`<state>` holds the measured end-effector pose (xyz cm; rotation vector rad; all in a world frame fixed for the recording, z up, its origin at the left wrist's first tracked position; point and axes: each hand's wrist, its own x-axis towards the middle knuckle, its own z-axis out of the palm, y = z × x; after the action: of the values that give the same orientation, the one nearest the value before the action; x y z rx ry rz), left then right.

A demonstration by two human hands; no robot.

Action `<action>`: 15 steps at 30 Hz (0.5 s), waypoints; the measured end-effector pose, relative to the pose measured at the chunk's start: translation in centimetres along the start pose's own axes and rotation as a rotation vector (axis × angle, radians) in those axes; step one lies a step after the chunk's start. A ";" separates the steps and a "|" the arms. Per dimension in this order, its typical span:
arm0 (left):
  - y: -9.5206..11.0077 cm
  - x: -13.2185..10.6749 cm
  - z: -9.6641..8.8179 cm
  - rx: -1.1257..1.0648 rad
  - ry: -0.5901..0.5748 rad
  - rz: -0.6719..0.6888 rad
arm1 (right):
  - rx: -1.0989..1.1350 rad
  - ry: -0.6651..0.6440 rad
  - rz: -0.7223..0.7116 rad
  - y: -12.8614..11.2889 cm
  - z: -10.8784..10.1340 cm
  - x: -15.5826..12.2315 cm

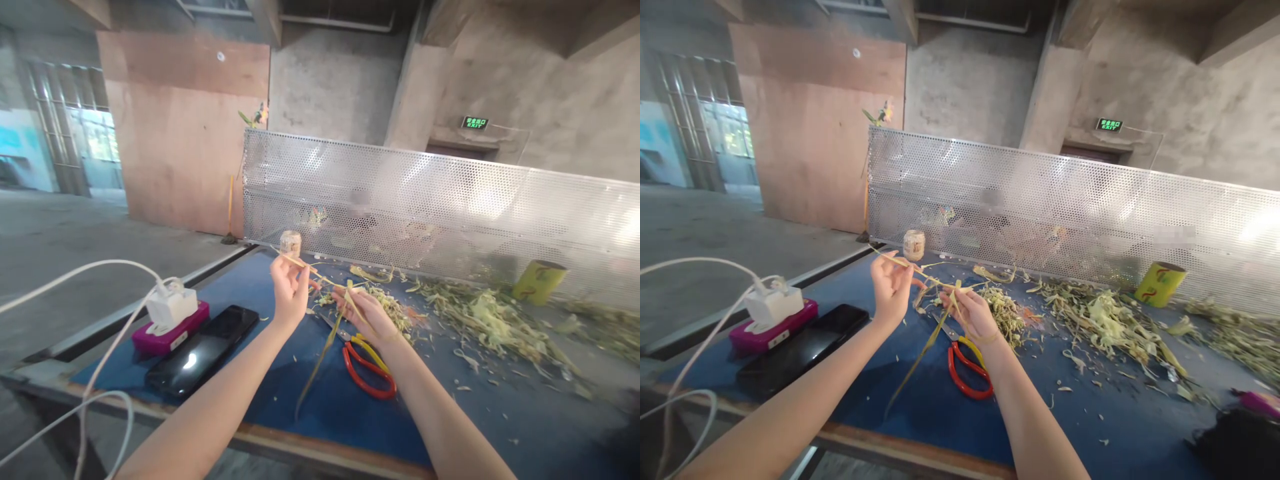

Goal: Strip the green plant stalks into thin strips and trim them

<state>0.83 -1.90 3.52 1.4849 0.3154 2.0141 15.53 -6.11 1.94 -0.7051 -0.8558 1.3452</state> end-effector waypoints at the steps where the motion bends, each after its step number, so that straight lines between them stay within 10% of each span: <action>1: 0.0 -0.1 0.0 -0.019 -0.032 -0.029 | 0.024 0.047 -0.047 -0.1 -0.2 0.2; 6: -0.6 -0.4 0.0 -0.061 -0.094 -0.235 | 0.122 0.240 -0.201 -1.1 -1.0 0.8; 11: -0.9 0.3 -0.3 -0.144 0.095 -0.407 | 0.170 0.278 -0.310 -1.7 -1.5 0.9; 15: -0.6 1.3 -0.9 -0.250 0.225 -0.795 | 0.188 0.333 -0.407 -2.0 -1.9 0.9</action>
<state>-0.04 -0.49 3.90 0.7888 0.6087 1.4896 18.22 -5.32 2.76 -0.5508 -0.5581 0.8977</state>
